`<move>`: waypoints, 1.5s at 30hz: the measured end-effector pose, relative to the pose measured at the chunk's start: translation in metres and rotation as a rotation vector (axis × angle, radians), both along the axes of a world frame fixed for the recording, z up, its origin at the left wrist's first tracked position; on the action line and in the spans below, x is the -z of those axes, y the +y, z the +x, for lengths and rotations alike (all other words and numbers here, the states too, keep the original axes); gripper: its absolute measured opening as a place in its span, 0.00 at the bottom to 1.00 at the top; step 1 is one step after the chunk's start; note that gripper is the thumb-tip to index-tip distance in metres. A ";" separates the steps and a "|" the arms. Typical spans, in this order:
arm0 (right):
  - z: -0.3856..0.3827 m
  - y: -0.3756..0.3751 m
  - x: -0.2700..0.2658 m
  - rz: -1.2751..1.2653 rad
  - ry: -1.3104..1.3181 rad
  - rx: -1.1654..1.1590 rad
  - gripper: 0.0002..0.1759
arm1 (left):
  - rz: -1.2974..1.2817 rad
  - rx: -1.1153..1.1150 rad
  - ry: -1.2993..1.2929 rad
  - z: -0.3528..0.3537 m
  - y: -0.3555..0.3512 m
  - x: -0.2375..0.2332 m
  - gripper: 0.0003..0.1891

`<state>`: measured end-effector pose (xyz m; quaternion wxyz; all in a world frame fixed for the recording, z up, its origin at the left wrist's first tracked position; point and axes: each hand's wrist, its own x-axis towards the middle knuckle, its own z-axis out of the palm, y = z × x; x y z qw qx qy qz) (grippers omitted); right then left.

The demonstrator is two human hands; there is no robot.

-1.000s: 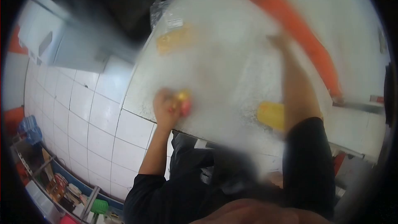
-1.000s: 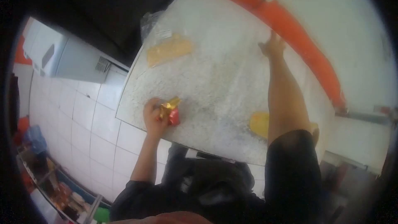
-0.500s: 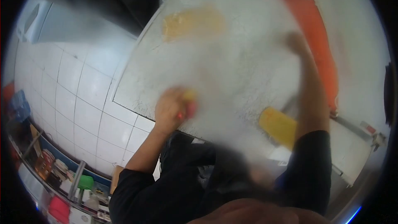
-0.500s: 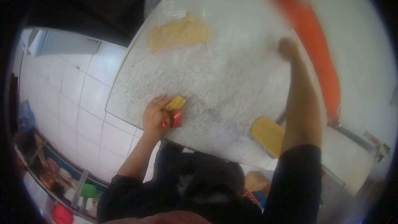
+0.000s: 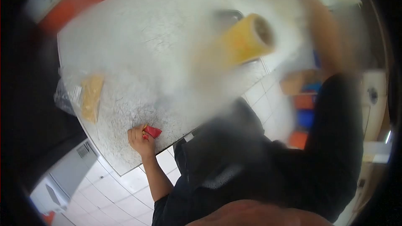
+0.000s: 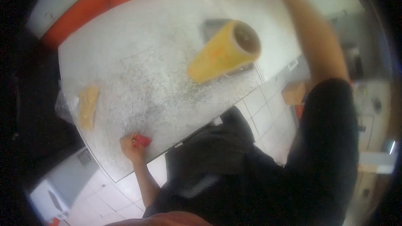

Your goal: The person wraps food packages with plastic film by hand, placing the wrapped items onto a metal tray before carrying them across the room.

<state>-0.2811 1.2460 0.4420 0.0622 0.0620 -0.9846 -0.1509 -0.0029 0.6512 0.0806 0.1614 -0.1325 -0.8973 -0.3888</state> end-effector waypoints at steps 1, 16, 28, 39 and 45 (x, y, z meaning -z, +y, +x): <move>0.031 0.030 0.038 -0.003 0.014 0.032 0.25 | 0.003 0.035 -0.025 -0.002 0.002 -0.004 0.11; 0.309 -0.053 0.334 -1.545 0.310 1.303 0.33 | 0.358 0.337 -0.236 0.004 0.096 -0.014 0.06; 0.622 0.026 0.354 -1.543 0.792 1.290 0.20 | 0.698 0.957 -0.315 0.165 0.390 -0.089 0.14; 1.065 -0.027 0.304 -1.200 1.367 1.801 0.19 | 0.615 1.631 -0.711 0.546 0.618 -0.123 0.18; 1.170 -0.029 0.314 -1.000 1.780 2.056 0.18 | 0.179 2.192 0.213 0.701 0.709 -0.125 0.27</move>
